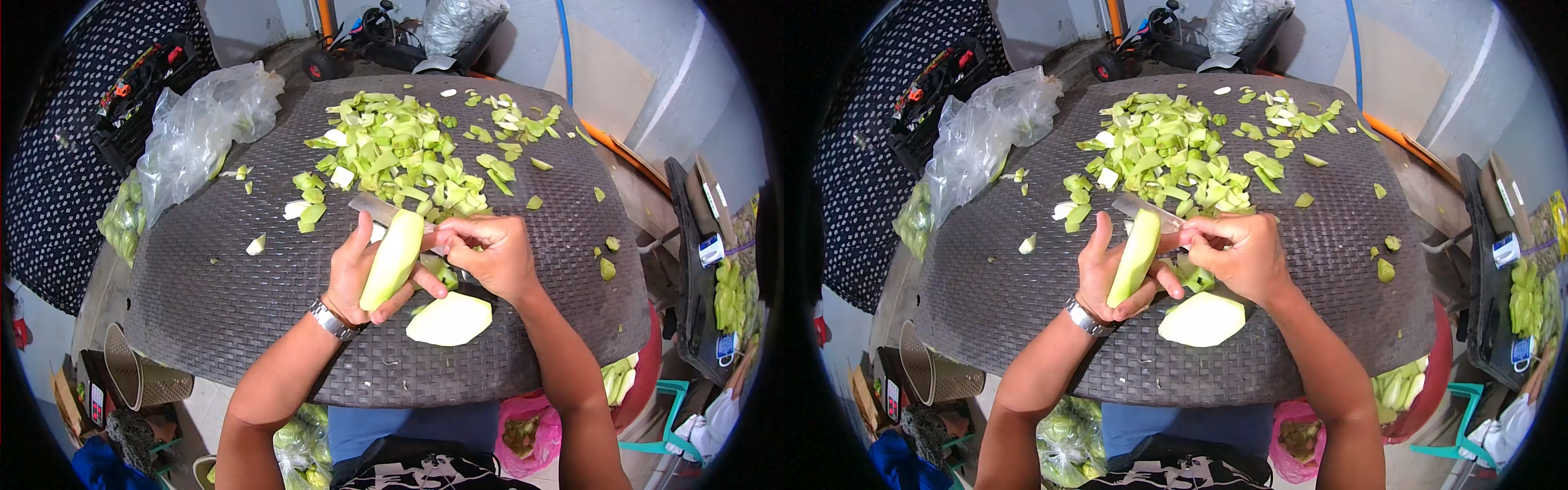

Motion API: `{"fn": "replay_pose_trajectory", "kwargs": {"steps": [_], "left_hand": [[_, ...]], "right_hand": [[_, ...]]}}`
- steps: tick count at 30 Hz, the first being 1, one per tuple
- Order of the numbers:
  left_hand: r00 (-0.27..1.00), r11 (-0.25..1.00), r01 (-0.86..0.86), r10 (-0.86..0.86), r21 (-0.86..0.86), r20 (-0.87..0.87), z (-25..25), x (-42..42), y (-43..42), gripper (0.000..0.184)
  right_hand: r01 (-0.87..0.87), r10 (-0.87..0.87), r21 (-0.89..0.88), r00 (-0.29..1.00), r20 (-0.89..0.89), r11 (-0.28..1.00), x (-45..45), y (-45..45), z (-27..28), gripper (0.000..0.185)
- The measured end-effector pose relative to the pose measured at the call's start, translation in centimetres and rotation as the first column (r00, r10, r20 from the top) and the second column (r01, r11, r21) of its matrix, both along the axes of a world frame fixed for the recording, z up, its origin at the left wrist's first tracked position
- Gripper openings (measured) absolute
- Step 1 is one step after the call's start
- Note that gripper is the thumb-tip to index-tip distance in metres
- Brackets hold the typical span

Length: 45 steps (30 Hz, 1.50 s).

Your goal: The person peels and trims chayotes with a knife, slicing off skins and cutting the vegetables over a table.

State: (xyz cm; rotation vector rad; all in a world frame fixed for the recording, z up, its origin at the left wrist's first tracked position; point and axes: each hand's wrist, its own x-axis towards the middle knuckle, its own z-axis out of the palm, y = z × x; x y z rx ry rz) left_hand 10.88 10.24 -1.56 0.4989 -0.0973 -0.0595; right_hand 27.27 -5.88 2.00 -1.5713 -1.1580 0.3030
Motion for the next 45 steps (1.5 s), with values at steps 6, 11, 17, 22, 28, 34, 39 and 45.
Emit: {"fn": "replay_pose_trajectory", "kwargs": {"steps": [6,11,17,22,28,34,39,45], "left_hand": [[0.994,0.99,0.053,-0.065,0.132,0.087,-0.9,0.3,1.0,0.107],[0.993,0.955,-0.102,0.113,0.279,-0.025,2.0,0.0,-0.7,0.103],[0.996,0.954,-0.047,0.024,0.297,0.08,0.8,0.7,0.8,0.085],[0.972,0.889,-0.163,0.219,0.428,-0.086,1.9,0.3,0.2,0.058],[0.958,0.878,-0.189,0.262,0.439,-0.112,2.0,0.4,-0.4,0.041],[0.969,0.886,-0.178,0.232,0.428,-0.078,2.0,0.5,-0.4,0.044],[0.974,0.903,-0.146,0.203,0.404,-0.102,3.1,0.0,0.0,0.051],[0.933,0.757,-0.16,0.325,0.633,-0.153,3.7,-0.3,-0.4,0.054]], "right_hand": [[0.039,-0.041,0.046,0.998,0.043,0.998,-0.5,0.0,0.0,0.015],[0.005,-0.009,0.027,0.985,0.173,1.0,-0.2,0.1,0.0,0.015],[0.096,-0.061,-0.043,0.861,0.505,0.994,1.0,-0.6,0.9,0.043],[0.105,0.088,-0.356,0.869,0.487,0.929,2.3,-1.6,0.1,0.049],[0.138,0.133,-0.506,0.876,0.463,0.851,1.4,-1.3,0.7,0.037],[0.161,0.004,-0.492,0.948,0.317,0.856,1.7,-1.6,2.1,0.03],[0.087,-0.028,-0.436,0.99,0.141,0.896,2.9,-2.0,2.7,0.035],[-0.15,0.062,-0.158,0.886,-0.459,0.976,2.6,-1.5,2.7,0.032]]}}
